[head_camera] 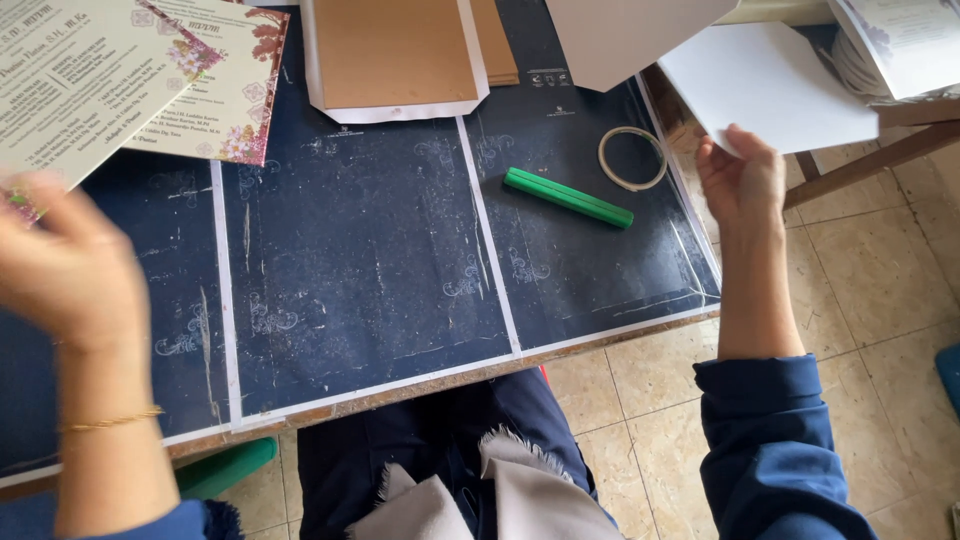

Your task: The person sits on the floor and assembles floral-patterned cards by placing them onto brown cardboard inserts. They use a green plastic tool to press and smooth the edges of the cards onto the cardboard, then stack the finished items.

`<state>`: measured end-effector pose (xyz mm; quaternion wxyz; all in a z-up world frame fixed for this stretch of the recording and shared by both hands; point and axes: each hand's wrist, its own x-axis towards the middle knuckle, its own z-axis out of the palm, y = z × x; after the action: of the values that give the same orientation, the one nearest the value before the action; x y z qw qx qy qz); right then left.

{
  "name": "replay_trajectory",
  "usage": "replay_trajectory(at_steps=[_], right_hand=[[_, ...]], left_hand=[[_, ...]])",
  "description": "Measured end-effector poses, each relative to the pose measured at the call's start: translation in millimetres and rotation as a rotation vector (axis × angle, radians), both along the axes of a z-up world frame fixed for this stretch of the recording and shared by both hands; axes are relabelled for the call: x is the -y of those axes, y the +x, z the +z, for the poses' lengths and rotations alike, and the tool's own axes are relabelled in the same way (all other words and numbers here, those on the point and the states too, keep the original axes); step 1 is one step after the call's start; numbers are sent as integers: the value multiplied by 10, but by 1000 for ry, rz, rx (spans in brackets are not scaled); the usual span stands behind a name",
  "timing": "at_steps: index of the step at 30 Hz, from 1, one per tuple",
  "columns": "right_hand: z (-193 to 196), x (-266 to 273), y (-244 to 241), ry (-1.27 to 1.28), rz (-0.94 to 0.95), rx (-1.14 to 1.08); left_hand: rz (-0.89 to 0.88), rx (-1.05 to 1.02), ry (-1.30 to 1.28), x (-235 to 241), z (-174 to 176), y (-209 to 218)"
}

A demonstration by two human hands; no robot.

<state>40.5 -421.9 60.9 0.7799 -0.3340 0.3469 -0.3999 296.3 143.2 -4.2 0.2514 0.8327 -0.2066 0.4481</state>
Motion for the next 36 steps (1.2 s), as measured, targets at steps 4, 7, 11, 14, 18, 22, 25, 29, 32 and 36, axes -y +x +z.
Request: replay_trajectory(at_steps=[4, 7, 11, 14, 18, 22, 25, 29, 32, 36], right_hand=[[-283, 160, 53, 17, -24, -82], [-738, 576, -9, -102, 175, -2], [-697, 483, 8, -9, 103, 16], [-663, 504, 31, 18, 97, 16], [-595, 485, 33, 20, 110, -31], [-803, 652, 56, -14, 104, 7], [-1037, 888, 60, -18, 88, 93], [-1496, 1243, -21, -71, 72, 36], [-1167, 978, -48, -99, 90, -5], [-126, 226, 120, 78, 105, -186]], left_hand=[[-559, -156, 52, 1544, 822, -855], [-849, -167, 354, 2426, 369, -993], [-814, -120, 681, 3159, -171, -976], [-831, -33, 720, 3344, -180, -946], [-1084, -301, 541, 3543, 666, -1020], [-1107, -170, 303, 4470, 780, -1206], [-998, -24, 300, 4826, 1073, -1429], [-970, -36, 181, 4707, 1468, -1421], [-1048, -154, 124, 4506, 1381, -1220], [-1192, -808, 25, 3966, 1292, -961]])
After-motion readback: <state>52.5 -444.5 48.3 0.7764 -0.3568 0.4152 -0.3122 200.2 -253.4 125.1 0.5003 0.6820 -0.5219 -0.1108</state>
